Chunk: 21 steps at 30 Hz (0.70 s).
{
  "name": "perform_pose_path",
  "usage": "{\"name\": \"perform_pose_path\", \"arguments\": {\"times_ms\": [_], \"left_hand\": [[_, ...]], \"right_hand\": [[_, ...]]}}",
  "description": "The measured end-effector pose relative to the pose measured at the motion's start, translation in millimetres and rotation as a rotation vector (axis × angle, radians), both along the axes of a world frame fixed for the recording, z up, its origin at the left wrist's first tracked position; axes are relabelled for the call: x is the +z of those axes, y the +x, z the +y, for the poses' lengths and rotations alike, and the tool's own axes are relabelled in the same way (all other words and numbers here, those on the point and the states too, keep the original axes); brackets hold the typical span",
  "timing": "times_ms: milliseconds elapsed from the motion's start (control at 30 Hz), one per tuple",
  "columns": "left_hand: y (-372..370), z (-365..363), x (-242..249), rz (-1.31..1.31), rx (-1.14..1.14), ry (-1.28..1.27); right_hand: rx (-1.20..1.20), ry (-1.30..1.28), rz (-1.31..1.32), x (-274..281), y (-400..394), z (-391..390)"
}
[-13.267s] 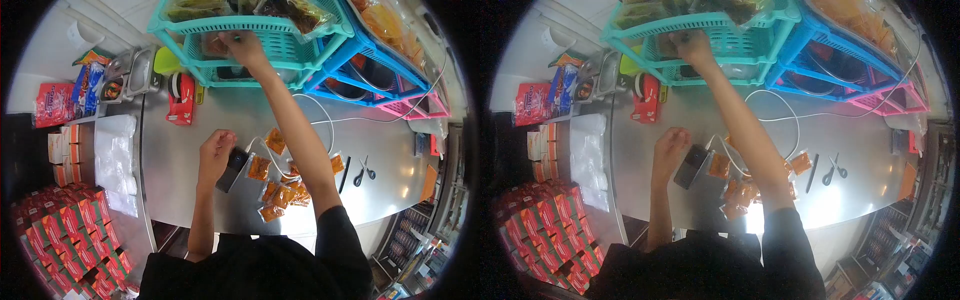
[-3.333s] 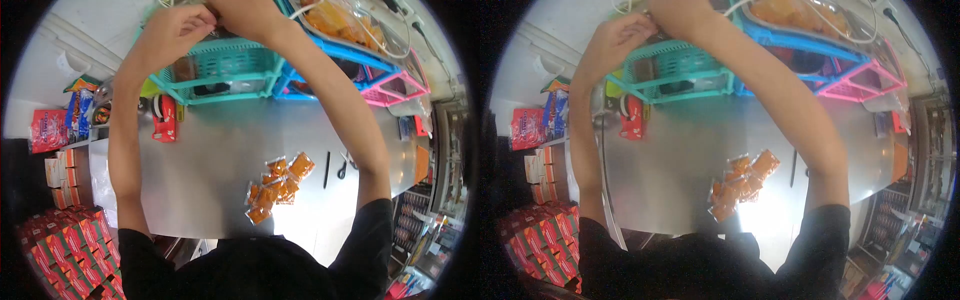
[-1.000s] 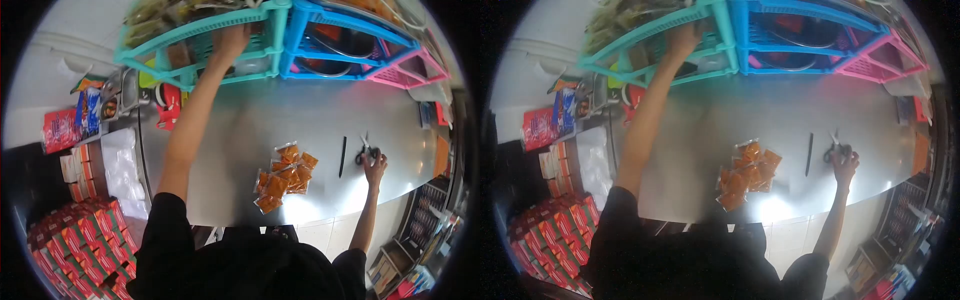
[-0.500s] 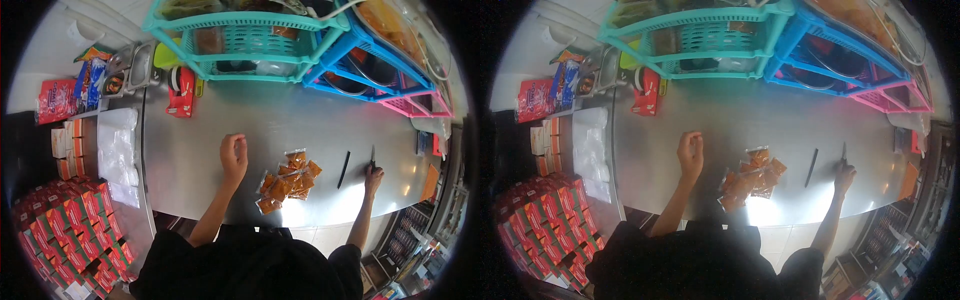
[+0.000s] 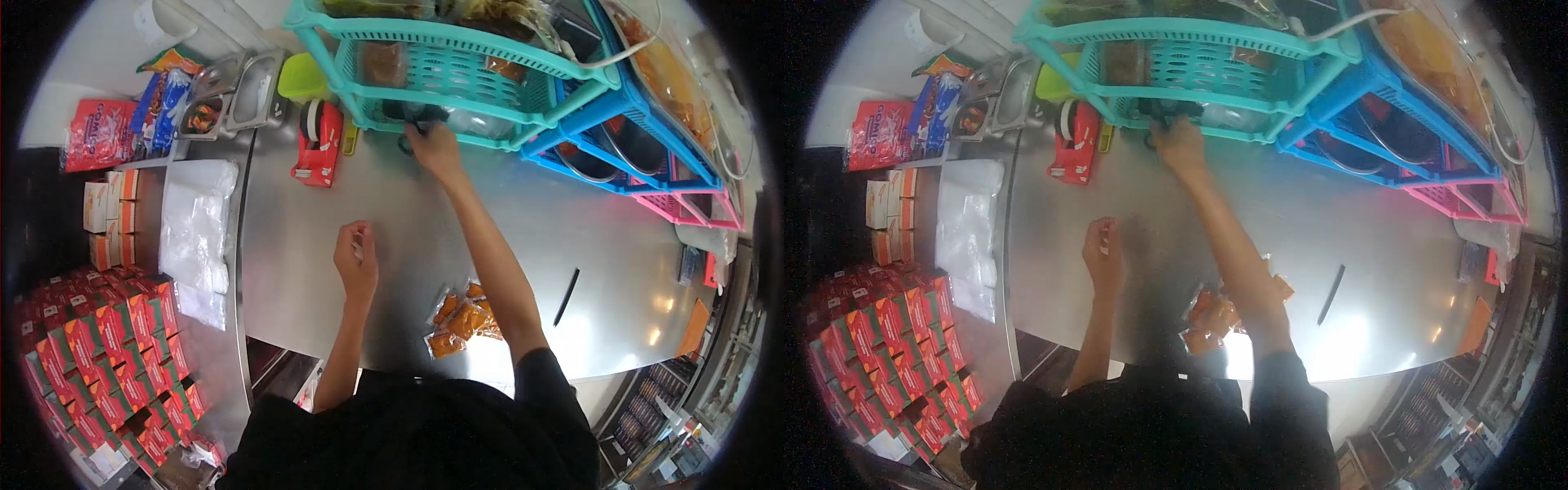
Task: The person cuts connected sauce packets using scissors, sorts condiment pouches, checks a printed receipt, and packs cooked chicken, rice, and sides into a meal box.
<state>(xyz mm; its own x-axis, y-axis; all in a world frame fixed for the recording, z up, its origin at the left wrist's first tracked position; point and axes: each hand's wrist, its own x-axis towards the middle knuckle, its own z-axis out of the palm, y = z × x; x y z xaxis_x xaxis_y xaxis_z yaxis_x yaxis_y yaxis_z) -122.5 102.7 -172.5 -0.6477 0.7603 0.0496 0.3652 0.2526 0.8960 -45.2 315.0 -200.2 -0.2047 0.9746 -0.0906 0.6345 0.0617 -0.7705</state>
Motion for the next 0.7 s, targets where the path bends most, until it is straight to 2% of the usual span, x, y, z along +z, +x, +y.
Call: {"name": "perform_pose_path", "arguments": {"times_ms": [67, 133, 200, 300, 333, 400, 433, 500, 567, 633, 667, 700], "left_hand": [[3, -9, 1, -0.008, 0.009, -0.006], [5, -17, -2, -0.075, 0.042, 0.006], [6, -23, -9, -0.099, 0.065, 0.006], [2, -29, -14, -0.078, 0.067, -0.027], [1, -30, -14, -0.085, 0.062, -0.049], [3, -29, -10, -0.117, 0.031, -0.080], [6, -26, -4, -0.141, 0.001, -0.092], [20, -34, -6, -0.172, -0.125, -0.120], [39, -34, -15, -0.169, -0.305, -0.096], [68, -31, -24, -0.115, -0.542, -0.098], [84, -29, -26, -0.081, -0.658, -0.097], [100, -27, -28, -0.025, -0.701, -0.102]], "right_hand": [[-0.114, 0.203, -0.070, -37, -48, 36], [0.060, 0.625, -0.117, -30, -63, 54], [0.197, 0.362, -0.197, -38, -72, 72], [0.344, 0.210, -0.341, -3, -45, 48], [0.322, 0.496, -0.367, -14, -26, 39], [0.048, -0.037, 0.087, 21, 38, -14], [0.039, -0.036, 0.152, 6, 84, -36], [-0.116, -0.136, 0.177, 34, 163, -92], [-0.131, -0.148, -0.166, 33, 232, -142], [-0.011, -0.053, -0.327, 5, 268, -189], [0.062, 0.032, -0.343, 11, 266, -200], [-0.076, -0.098, -0.407, 11, 257, -209]]}}
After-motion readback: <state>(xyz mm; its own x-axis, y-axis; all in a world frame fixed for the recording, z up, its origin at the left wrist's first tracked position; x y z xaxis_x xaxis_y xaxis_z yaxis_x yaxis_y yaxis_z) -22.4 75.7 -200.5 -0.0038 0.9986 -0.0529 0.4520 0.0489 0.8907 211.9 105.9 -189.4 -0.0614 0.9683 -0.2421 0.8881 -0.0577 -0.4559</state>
